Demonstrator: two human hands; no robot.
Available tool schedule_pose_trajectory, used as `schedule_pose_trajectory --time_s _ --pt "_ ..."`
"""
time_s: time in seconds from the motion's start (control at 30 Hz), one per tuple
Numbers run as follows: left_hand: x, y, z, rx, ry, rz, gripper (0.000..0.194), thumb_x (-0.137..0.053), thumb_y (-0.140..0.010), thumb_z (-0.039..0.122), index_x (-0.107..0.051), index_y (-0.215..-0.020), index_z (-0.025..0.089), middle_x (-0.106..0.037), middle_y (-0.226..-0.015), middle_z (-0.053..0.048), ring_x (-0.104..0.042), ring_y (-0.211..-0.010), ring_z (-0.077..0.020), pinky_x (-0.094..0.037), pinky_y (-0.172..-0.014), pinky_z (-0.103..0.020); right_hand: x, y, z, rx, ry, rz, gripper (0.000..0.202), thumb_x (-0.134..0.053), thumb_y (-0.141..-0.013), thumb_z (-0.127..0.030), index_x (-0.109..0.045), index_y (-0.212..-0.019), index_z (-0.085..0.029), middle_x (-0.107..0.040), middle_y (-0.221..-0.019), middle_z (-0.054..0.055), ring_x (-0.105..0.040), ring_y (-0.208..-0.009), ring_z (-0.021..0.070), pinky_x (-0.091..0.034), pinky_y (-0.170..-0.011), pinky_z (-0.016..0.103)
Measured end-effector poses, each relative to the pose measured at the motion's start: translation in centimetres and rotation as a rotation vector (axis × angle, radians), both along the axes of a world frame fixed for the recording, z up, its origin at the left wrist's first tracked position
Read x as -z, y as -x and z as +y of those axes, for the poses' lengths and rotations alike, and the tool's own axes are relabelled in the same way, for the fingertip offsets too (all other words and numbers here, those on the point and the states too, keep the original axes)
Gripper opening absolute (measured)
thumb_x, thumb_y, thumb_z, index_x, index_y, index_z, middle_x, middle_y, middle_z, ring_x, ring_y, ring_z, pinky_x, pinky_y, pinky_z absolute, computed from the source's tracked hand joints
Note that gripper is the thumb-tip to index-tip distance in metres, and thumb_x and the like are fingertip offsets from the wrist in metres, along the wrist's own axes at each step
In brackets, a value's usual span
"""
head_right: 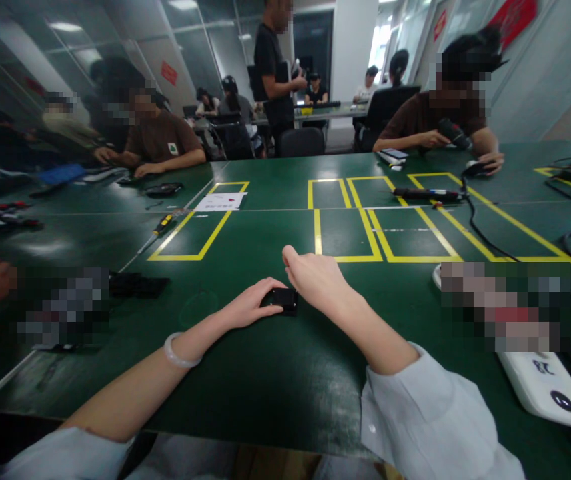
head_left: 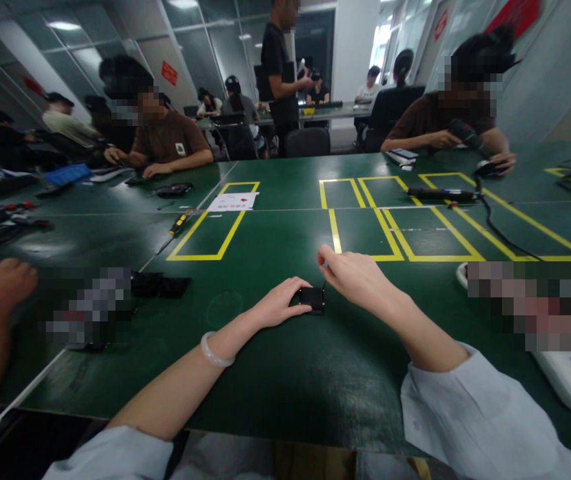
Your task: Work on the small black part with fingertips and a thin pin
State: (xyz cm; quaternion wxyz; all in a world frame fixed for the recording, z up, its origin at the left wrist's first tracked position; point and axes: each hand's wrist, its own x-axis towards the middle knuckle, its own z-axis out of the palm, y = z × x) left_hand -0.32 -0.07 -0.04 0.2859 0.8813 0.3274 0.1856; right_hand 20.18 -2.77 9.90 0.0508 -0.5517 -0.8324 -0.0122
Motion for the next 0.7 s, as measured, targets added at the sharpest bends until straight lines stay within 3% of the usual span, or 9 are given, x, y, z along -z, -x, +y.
schedule_pose_trajectory --time_s 0.1,0.27,0.57,0.7 --pt "0.09 0.01 0.07 0.000 -0.005 0.005 0.035 -0.058 -0.087 0.041 -0.052 -0.114 0.021 -0.058 -0.110 -0.008 -0.055 -0.103 -0.0236 -0.043 -0.090 -0.037 0.07 -0.01 -0.10 -0.022 -0.020 0.055 0.024 -0.036 -0.091 -0.027 -0.045 -0.112 -0.020 -0.069 -0.085 0.005 -0.064 -0.071 0.0191 -0.026 -0.052 0.025" --pt "0.11 -0.02 0.06 -0.002 -0.001 0.006 0.036 -0.058 -0.086 0.042 -0.052 -0.114 0.020 -0.058 -0.110 -0.008 -0.054 -0.102 -0.0236 -0.043 -0.090 -0.037 -0.06 0.19 -0.04 0.020 0.006 0.009 0.027 -0.033 -0.095 -0.037 -0.048 -0.109 -0.019 -0.069 -0.082 0.007 -0.064 -0.070 0.0200 -0.027 -0.053 0.025" --pt "0.03 -0.01 0.05 0.005 -0.005 0.006 0.035 -0.057 -0.087 0.042 -0.052 -0.116 0.021 -0.058 -0.111 -0.008 -0.054 -0.103 -0.0237 -0.042 -0.091 -0.037 0.01 -0.19 -0.18 -0.024 0.003 0.066 0.025 -0.037 -0.089 -0.024 -0.046 -0.112 -0.020 -0.069 -0.087 0.005 -0.063 -0.071 0.0185 -0.028 -0.056 0.026" --pt "0.04 -0.01 0.06 0.008 -0.014 0.006 0.036 -0.058 -0.087 0.040 -0.051 -0.116 0.021 -0.058 -0.110 -0.007 -0.054 -0.103 -0.0230 -0.042 -0.091 -0.036 0.09 -0.13 -0.09 -0.023 -0.013 0.072 0.024 -0.036 -0.092 -0.033 -0.046 -0.109 -0.020 -0.069 -0.084 0.005 -0.063 -0.071 0.0195 -0.026 -0.054 0.026"
